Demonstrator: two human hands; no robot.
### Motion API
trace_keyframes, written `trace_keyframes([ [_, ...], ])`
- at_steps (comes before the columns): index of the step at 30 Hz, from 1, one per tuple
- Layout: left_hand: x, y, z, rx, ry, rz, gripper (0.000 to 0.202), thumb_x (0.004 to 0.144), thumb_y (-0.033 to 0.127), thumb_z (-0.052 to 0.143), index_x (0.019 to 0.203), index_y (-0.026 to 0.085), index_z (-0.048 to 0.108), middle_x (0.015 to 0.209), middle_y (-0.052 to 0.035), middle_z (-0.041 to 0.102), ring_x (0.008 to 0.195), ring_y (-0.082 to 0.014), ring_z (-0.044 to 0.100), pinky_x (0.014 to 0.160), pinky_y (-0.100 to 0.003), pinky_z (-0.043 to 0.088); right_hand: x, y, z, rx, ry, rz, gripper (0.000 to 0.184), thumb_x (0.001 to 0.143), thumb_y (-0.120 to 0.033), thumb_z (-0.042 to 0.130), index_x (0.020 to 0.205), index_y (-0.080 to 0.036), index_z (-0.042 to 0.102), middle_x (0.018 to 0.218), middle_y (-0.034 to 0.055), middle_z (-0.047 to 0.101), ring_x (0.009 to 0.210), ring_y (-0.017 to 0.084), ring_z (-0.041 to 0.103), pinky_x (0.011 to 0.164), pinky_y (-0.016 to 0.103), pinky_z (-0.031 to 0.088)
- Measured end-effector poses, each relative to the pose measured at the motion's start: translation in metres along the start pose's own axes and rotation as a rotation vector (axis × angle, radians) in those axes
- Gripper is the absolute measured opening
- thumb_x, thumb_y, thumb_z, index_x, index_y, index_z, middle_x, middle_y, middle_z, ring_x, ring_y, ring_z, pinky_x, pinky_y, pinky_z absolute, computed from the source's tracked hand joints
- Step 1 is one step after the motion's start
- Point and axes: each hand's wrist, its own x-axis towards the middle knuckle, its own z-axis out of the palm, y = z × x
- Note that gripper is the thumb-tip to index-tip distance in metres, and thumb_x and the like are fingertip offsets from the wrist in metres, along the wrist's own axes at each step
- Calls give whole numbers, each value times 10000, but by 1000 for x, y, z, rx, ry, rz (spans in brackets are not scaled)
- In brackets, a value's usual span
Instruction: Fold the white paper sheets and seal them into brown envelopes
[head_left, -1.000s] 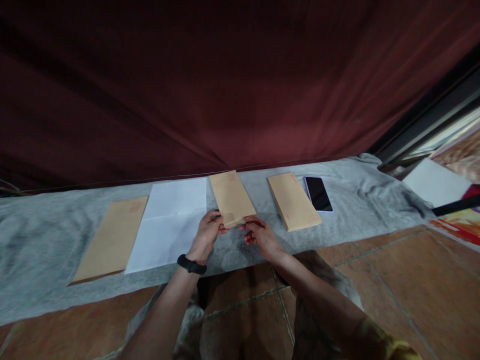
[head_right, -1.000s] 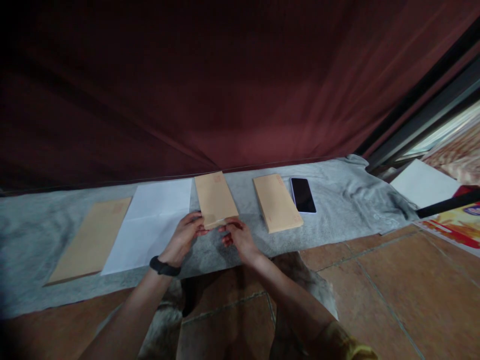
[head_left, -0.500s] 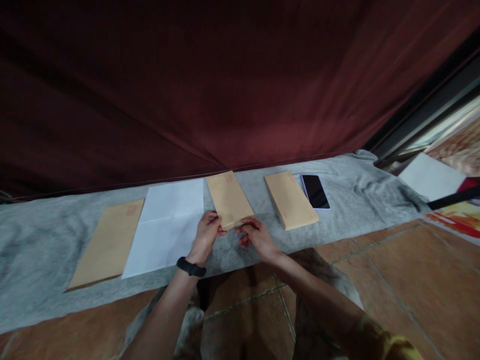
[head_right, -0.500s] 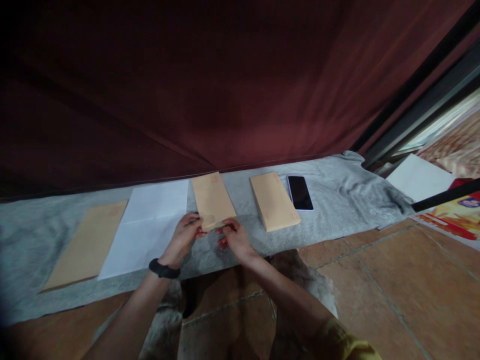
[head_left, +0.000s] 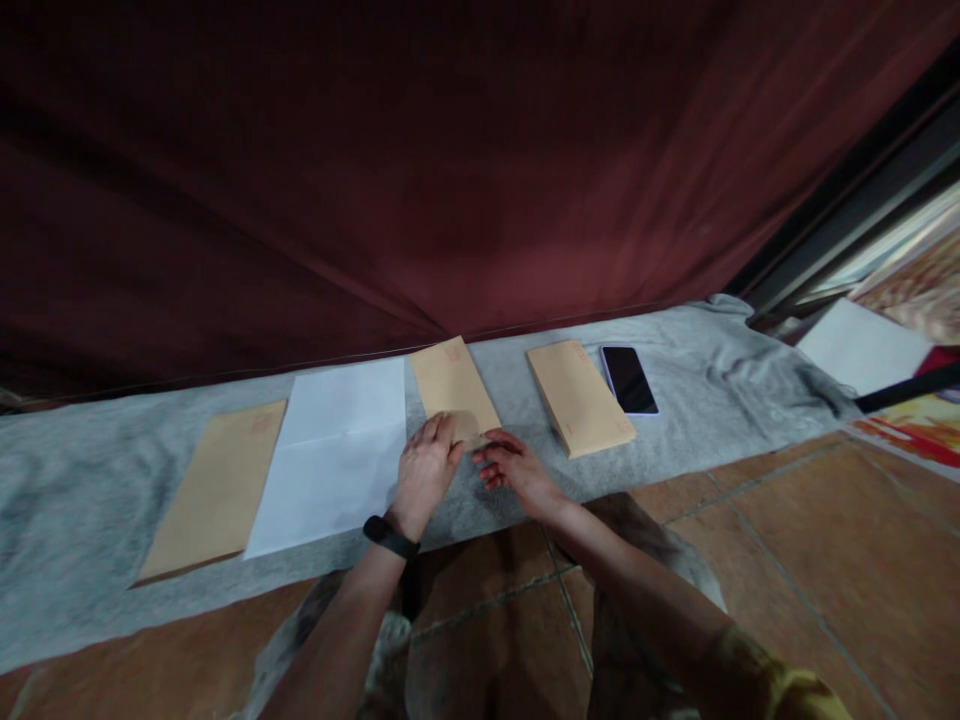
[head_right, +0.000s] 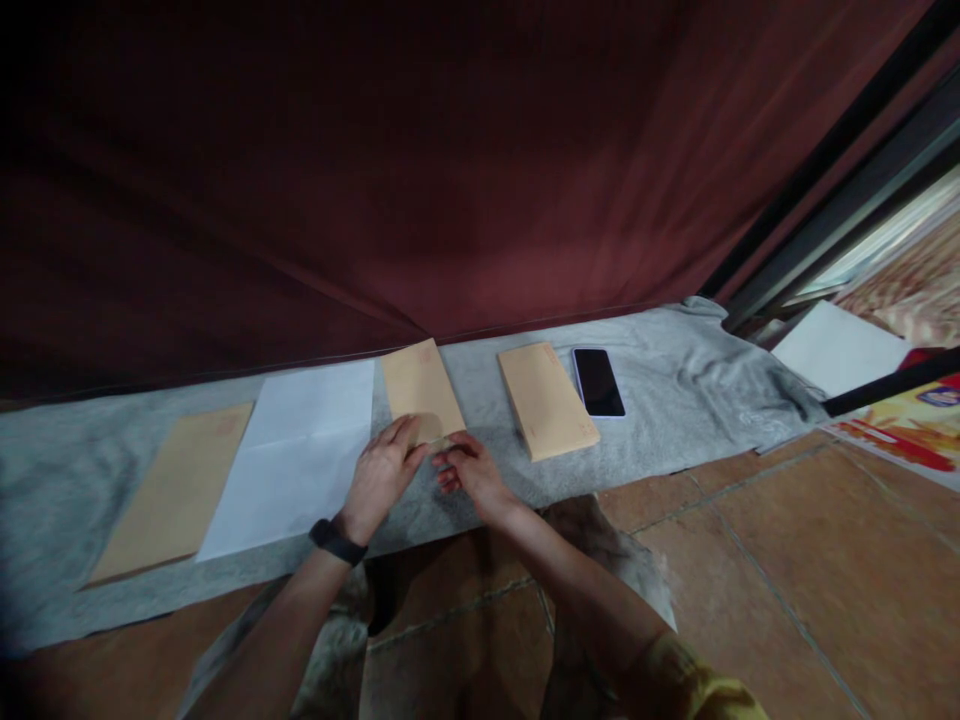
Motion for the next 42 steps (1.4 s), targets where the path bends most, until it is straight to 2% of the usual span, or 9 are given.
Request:
trace_keyframes([
  [4, 1, 0, 0, 58, -21, 14, 356, 946, 252, 549, 1287, 176, 617, 1366, -185, 616, 1232, -331, 599, 1062, -430, 435, 2, 3, -1, -47, -11, -12, 331, 792, -190, 592, 1117, -234, 549, 780, -11, 717, 522, 121, 601, 483, 224, 500],
  [11, 5, 0, -10, 18, -63, 29, 249, 984, 261, 489, 1138, 223, 682, 1150, -139, 709, 1017, -275, 681, 922, -339, 475, 9, 12, -4, -357, 14, -120, 399, 829, -152, 526, 1213, -236, 599, 747, -19, 690, 491, 139, 549, 437, 246, 449],
  [14, 6, -1, -13, 49, -74, 7, 237, 1000, 279, 467, 1088, 224, 680, 1017, -125, 723, 898, -256, 690, 838, -315, 473, 9, 12, -6, -709, 23, -296, 386, 870, -147, 507, 1217, -248, 643, 778, 8, 714, 538, 165, 595, 518, 280, 492],
  [18, 8, 0, -14, 79, -95, -35, 210, 1005, 296, 476, 988, 220, 671, 954, -114, 719, 804, -230, 685, 769, -291, 464, 6, 6, -7, -1238, 107, -626, 297, 941, -195, 524, 1190, -259, 672, 923, 98, 757, 765, 230, 706, 735, 328, 530],
  [20, 9, 2, -16, 116, -122, -45, 223, 1012, 291, 462, 960, 214, 664, 952, -109, 719, 801, -221, 686, 759, -285, 465, 5, 1, -7, -1393, 103, -686, 308, 973, -215, 505, 1243, -254, 649, 939, 127, 762, 785, 238, 723, 746, 323, 527],
  [23, 11, 5, -21, 209, -183, -30, 259, 1033, 277, 411, 984, 197, 653, 987, -103, 726, 829, -219, 693, 748, -292, 472, 7, -8, -4, -1658, 57, -659, 368, 1001, -182, 424, 1331, -218, 582, 995, 147, 762, 824, 237, 738, 739, 308, 531],
  [27, 11, 9, -26, 278, -232, 1, 268, 1044, 259, 385, 998, 185, 638, 1008, -89, 729, 864, -217, 699, 751, -301, 483, 9, -19, 2, -1948, 23, -576, 358, 1013, -146, 365, 1306, -191, 566, 1062, 139, 755, 891, 230, 745, 739, 293, 538],
  [33, 9, 10, -25, 331, -244, 34, 244, 1031, 213, 400, 1029, 179, 642, 1030, -85, 725, 919, -208, 702, 787, -301, 495, 12, -23, 5, -2088, -45, -539, 347, 1027, -132, 324, 1270, -156, 570, 1102, 169, 739, 948, 215, 741, 759, 283, 543],
  [42, 16, 6, -24, 311, -269, -55, 283, 1032, 260, 401, 1016, 206, 679, 1023, -79, 740, 905, -202, 707, 778, -295, 488, 18, -28, -2, -2193, -201, -604, 333, 1012, -106, 341, 1268, -121, 553, 1119, 182, 713, 971, 232, 724, 752, 312, 557],
])
